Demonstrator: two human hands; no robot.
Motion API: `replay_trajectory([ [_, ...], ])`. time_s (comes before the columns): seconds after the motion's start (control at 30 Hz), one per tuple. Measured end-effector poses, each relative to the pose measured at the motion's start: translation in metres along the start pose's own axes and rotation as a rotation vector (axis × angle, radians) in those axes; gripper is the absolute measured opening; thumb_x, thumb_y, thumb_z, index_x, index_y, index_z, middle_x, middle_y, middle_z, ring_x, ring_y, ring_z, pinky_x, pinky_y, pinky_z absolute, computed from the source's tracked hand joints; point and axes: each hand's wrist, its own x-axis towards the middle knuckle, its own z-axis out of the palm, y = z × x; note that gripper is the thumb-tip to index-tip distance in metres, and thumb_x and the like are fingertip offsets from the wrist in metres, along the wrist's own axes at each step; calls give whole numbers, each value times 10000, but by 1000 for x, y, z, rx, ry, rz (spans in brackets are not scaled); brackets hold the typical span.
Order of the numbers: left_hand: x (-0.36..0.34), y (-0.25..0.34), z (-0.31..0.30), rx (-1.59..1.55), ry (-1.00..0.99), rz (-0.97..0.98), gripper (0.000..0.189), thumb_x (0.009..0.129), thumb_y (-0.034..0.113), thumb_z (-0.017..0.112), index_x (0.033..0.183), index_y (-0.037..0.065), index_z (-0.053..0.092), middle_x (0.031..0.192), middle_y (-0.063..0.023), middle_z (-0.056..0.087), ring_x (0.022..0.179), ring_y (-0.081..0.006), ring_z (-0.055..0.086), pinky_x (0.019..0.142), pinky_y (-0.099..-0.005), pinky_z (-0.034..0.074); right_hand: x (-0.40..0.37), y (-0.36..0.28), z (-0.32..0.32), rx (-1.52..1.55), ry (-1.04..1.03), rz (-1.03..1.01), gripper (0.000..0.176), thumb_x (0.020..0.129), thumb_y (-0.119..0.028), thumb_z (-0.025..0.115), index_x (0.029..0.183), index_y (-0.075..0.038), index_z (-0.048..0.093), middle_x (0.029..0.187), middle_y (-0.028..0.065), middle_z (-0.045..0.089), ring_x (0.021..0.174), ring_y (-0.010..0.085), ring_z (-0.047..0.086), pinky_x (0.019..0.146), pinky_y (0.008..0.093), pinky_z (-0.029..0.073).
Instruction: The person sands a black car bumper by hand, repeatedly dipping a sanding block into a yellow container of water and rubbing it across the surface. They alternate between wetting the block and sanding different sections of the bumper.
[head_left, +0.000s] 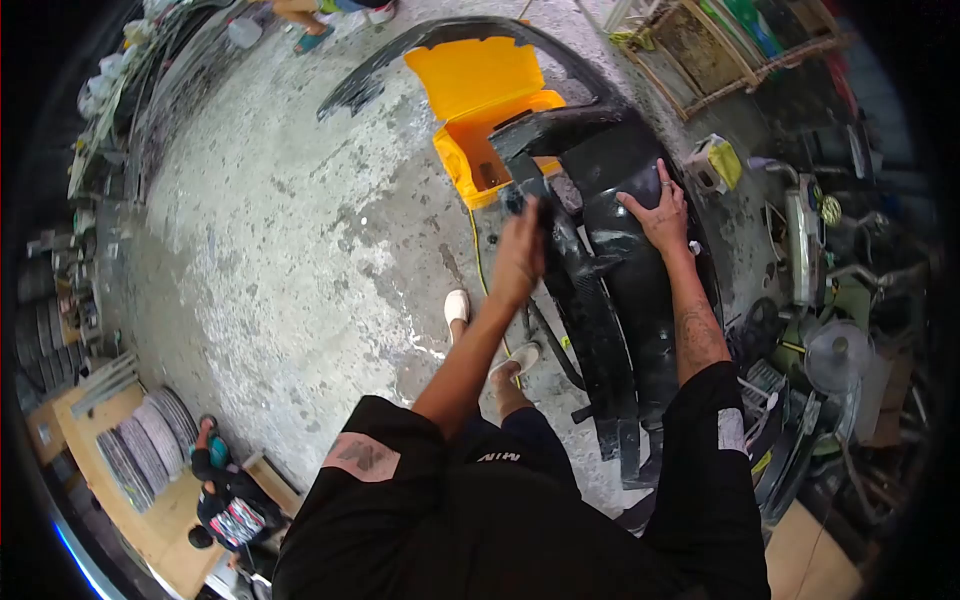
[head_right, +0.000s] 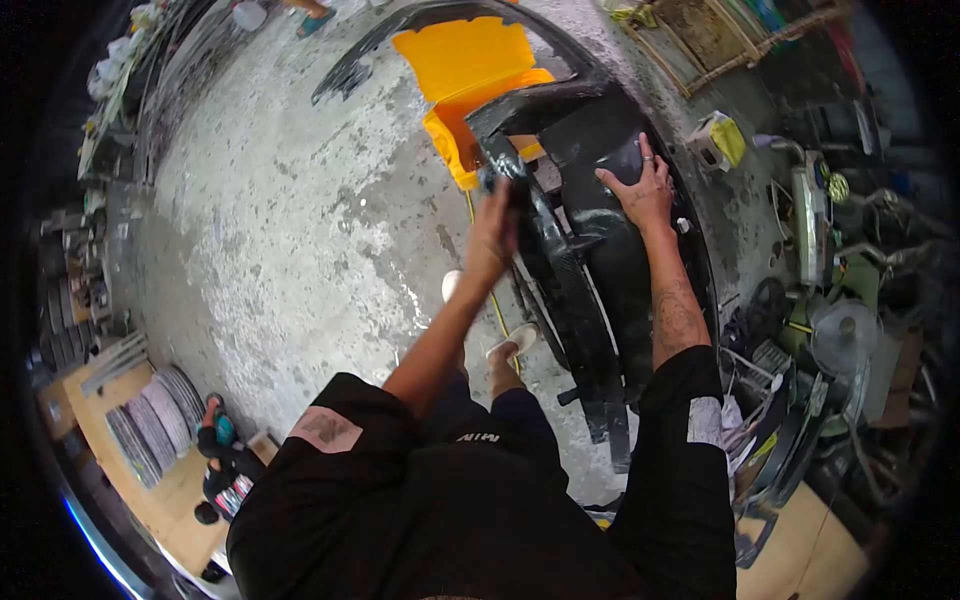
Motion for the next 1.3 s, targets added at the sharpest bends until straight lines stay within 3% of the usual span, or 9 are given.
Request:
replay_trajectory([
  [0.2, 56, -4, -2, 99, 189, -40, 758, 883, -72, 582, 1600, 22, 356, 1048, -224, 534, 943, -401, 547, 877, -474, 499, -2, 9, 10, 35, 31, -60, 1103, 742, -712, 793, 1647, -345, 281, 1542, 314, 390, 1409, 486, 437, 1152, 598, 353],
  [0.3, 26, 14, 16, 93, 266, -34, 756, 874, -67, 583, 1594, 24, 370, 1032, -225, 527, 924, -402, 541, 869, -484, 498, -1, 6, 6, 29, 26, -44, 1093, 751, -715, 788, 1645, -336, 286, 1542, 324, 378, 1394, 491, 447, 1139, 619, 355],
  [0.4, -31, 41, 25, 68, 91, -107, 769, 868, -94, 604, 1593, 64, 400, 1100, -228, 558, 986, -410, 567, 918, -460, 491, 1, 6, 8, 41, -10, -23, 1101, 761, -722, 777, 1651, -321, 268, 1550, 320, 367, 1395, 490, 443, 1136, 625, 356],
  [0.63, 21, 6, 25, 97, 354, -127, 729, 879, -57, 611, 1574, 67, 429, 1193, -259, 561, 1054, -440, 566, 953, -475, 494, -2, 13, 12, 6, 6, -37, 1257, 753, -751, 764, 1661, -105, 181, 1555, 313, 368, 1408, 494, 419, 1135, 633, 353],
  [0.67, -5, 28, 27, 78, 212, -196, 721, 874, -60, 601, 1567, 64, 444, 1189, -257, 566, 1036, -429, 564, 966, -470, 493, 0, 11, 10, -2, 1, -18, 1286, 750, -756, 764, 1653, -54, 176, 1554, 315, 368, 1413, 492, 413, 1137, 634, 350],
  [0.77, -26, 33, 27, 108, 131, -164, 745, 861, -63, 603, 1574, 71, 433, 1170, -234, 571, 1008, -421, 558, 941, -475, 501, -1, 8, 9, -1, -9, 11, 1307, 747, -758, 763, 1642, -10, 173, 1558, 316, 367, 1425, 485, 401, 1143, 635, 344],
  [0.97, 21, 2, 25, 119, 344, -111, 737, 869, -52, 629, 1569, 81, 441, 1105, -239, 571, 991, -427, 561, 912, -491, 496, -1, 7, 9, -22, -8, -24, 1304, 758, -742, 768, 1637, 8, 162, 1563, 313, 364, 1433, 483, 392, 1160, 605, 341],
  [1.13, 6, 24, 12, 116, 161, -169, 699, 896, -53, 615, 1564, 71, 449, 1019, -213, 556, 926, -408, 567, 895, -458, 499, 1, 8, 11, -26, 3, -11, 1287, 769, -724, 771, 1624, 35, 180, 1543, 326, 379, 1421, 492, 400, 1174, 552, 348],
  [1.3, 50, -28, -18, 4, 452, -205, 692, 888, -38, 640, 1544, 45, 436, 1102, -227, 600, 1008, -430, 584, 951, -492, 499, -1, 5, 6, -32, 4, -70, 1278, 779, -703, 777, 1599, 88, 199, 1498, 373, 402, 1407, 505, 409, 1186, 521, 342],
])
